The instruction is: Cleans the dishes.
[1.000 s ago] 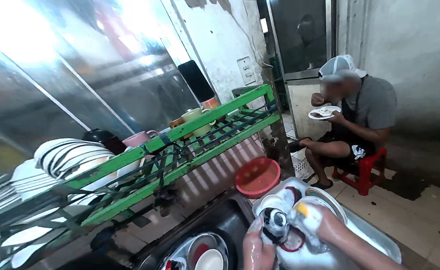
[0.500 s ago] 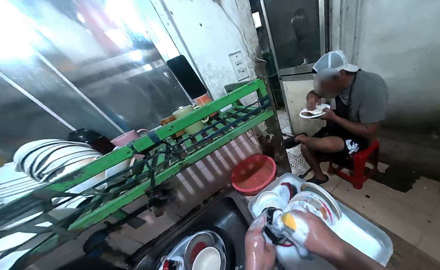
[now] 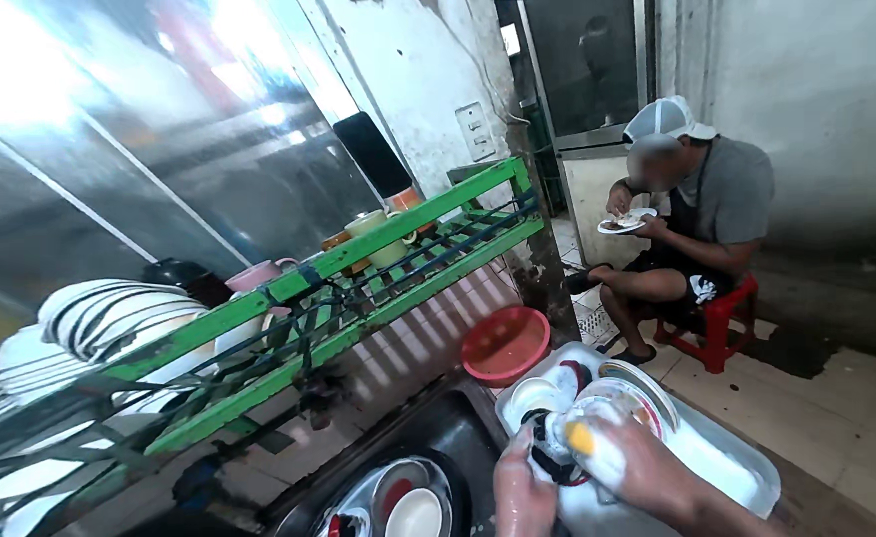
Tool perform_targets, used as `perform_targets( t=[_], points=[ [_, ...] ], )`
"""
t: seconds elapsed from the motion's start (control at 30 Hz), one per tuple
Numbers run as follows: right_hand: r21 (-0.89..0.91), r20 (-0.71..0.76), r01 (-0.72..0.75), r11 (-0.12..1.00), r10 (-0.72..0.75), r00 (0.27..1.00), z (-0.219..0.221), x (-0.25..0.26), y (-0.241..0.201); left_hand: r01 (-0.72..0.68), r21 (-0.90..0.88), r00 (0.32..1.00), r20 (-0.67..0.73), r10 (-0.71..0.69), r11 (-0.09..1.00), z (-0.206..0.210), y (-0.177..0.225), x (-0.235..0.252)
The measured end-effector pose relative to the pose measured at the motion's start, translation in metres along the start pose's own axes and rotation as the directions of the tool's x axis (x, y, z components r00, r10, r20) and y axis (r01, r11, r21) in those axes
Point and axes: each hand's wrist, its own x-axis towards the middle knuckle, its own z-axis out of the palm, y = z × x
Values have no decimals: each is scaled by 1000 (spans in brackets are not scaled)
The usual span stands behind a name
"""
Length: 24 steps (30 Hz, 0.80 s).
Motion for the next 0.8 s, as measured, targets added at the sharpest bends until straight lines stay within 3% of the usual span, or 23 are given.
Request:
perform_targets(
  t=[0.1, 0.17, 0.23, 0.33, 0.4, 0.43, 0.5, 0.6, 0.7, 0.8],
  points=[
    [216, 38, -360, 908, 361, 932, -5, 11, -5, -151, 178, 988, 49, 145, 972, 5, -9, -11],
    [245, 99, -511, 824, 502, 859, -7, 19, -9, -204, 290, 979, 59, 195, 935, 8, -12, -15],
    [222, 111, -515, 828, 503, 857, -3, 17, -12, -220, 302, 975, 47, 216, 927, 8, -12, -14],
    [191, 30, -273, 943, 272, 962, 8, -4, -6, -216, 227, 976, 25, 216, 950, 5, -6, -10],
    [118, -34, -106, 987, 111, 993, 10, -10, 2, -185, 176, 983, 19, 184, 967, 3, -3, -7],
    [102, -20, -125, 987, 128, 992, 7, -7, 2, -176, 175, 984, 33, 173, 969, 4, -3, -7],
    [118, 46, -313, 942, 310, 950, -1, 6, -2, -211, 239, 977, 78, 198, 948, 6, -7, -7],
    [200, 135, -568, 799, 551, 823, -4, 20, -10, -341, 464, 940, 177, 292, 817, 2, -11, -10],
    [262, 338, -733, 628, 651, 679, 2, 21, -8, -522, 646, 847, 313, 430, 557, -4, -11, -18],
    [377, 416, -736, 563, 607, 677, 11, 10, 1, -608, 691, 770, 394, 501, 392, -6, -10, -19]
  ],
)
